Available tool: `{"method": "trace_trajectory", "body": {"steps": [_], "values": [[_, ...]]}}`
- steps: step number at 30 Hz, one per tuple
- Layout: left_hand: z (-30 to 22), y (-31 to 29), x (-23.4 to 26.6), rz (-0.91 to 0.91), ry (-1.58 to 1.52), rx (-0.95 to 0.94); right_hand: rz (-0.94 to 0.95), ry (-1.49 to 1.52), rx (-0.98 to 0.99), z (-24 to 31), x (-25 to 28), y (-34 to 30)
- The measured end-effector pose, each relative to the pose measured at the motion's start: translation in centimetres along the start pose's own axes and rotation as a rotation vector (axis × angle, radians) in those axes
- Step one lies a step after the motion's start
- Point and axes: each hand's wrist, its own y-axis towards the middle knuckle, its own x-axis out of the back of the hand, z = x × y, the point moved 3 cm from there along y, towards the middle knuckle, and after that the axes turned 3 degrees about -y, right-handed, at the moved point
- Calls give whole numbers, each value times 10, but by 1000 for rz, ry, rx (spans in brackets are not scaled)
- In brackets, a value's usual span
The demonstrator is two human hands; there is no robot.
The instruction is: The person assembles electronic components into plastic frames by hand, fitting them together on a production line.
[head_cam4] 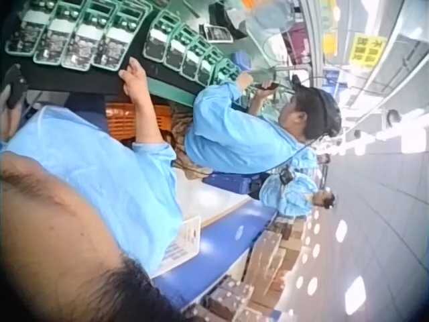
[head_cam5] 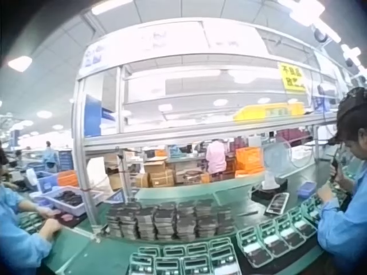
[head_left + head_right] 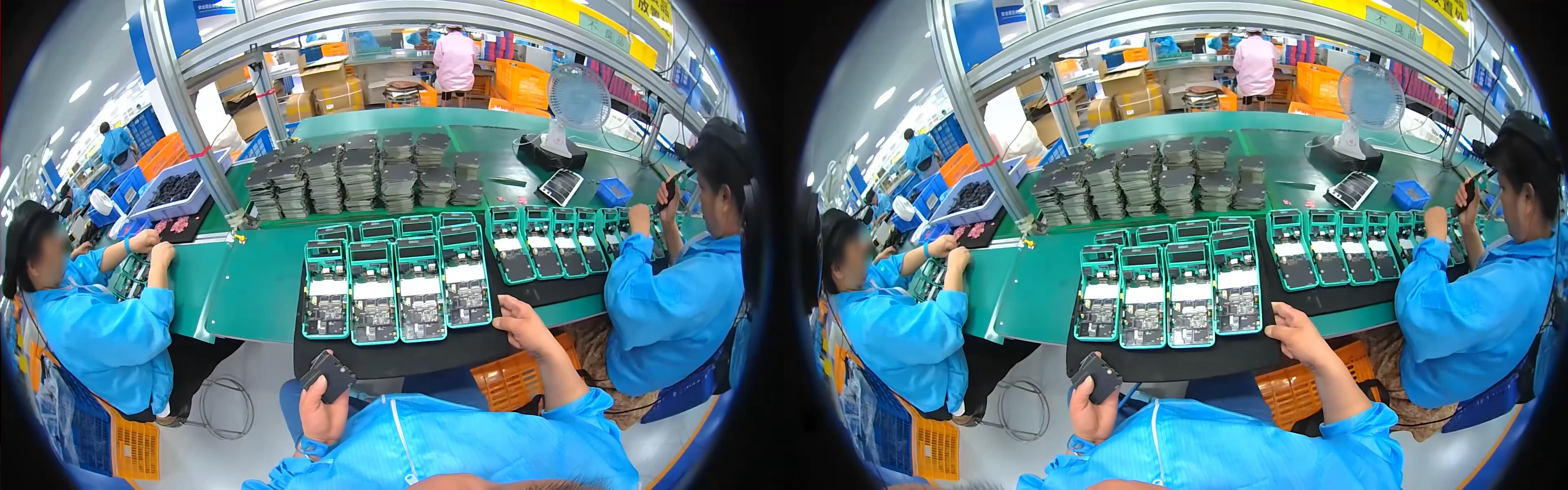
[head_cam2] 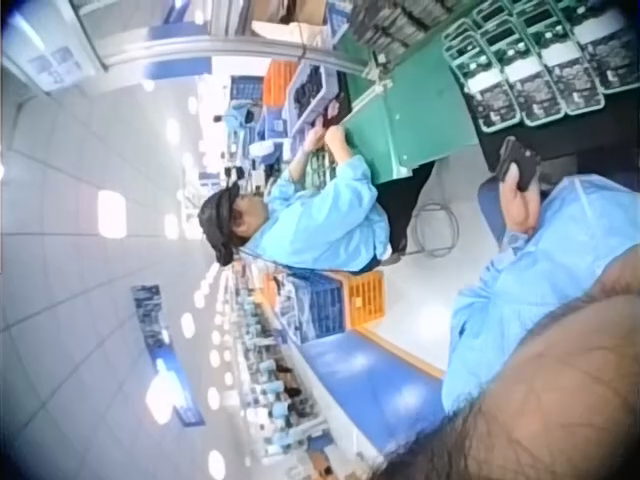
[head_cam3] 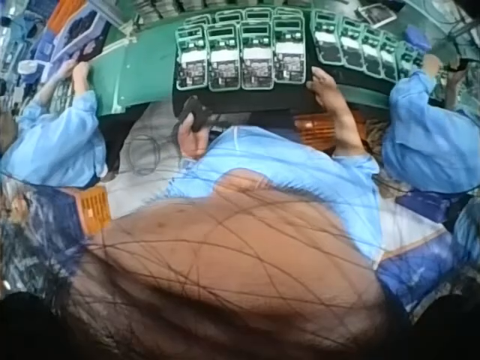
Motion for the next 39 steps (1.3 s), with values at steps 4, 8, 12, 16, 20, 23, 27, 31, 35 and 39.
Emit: {"method": "trace_trajectory", "body": {"steps": [4,8,12,16,20,23,27,31,35,39], "values": [[1,12,-6,-10,9,4,-26,-1,-40,-8,8,16],[6,21,-5,-49,38,16,-95,64,14,-18,10,30],[6,25,7,-47,58,74,-244,-102,127,-38,16,36],[1,23,9,-13,64,126,-405,-502,304,-24,4,23],[-2,16,3,1,81,205,-454,-879,388,-10,-6,10],[-3,12,-5,20,127,340,-484,-983,386,-7,-10,3],[-4,1,-18,-45,182,446,-469,-954,350,-5,-11,-1],[5,2,-43,22,173,535,-544,-893,666,6,-22,-11],[34,23,-85,184,92,726,-135,-827,986,13,-58,-23],[64,30,-105,262,-5,885,103,-686,918,6,-70,-26]]}}
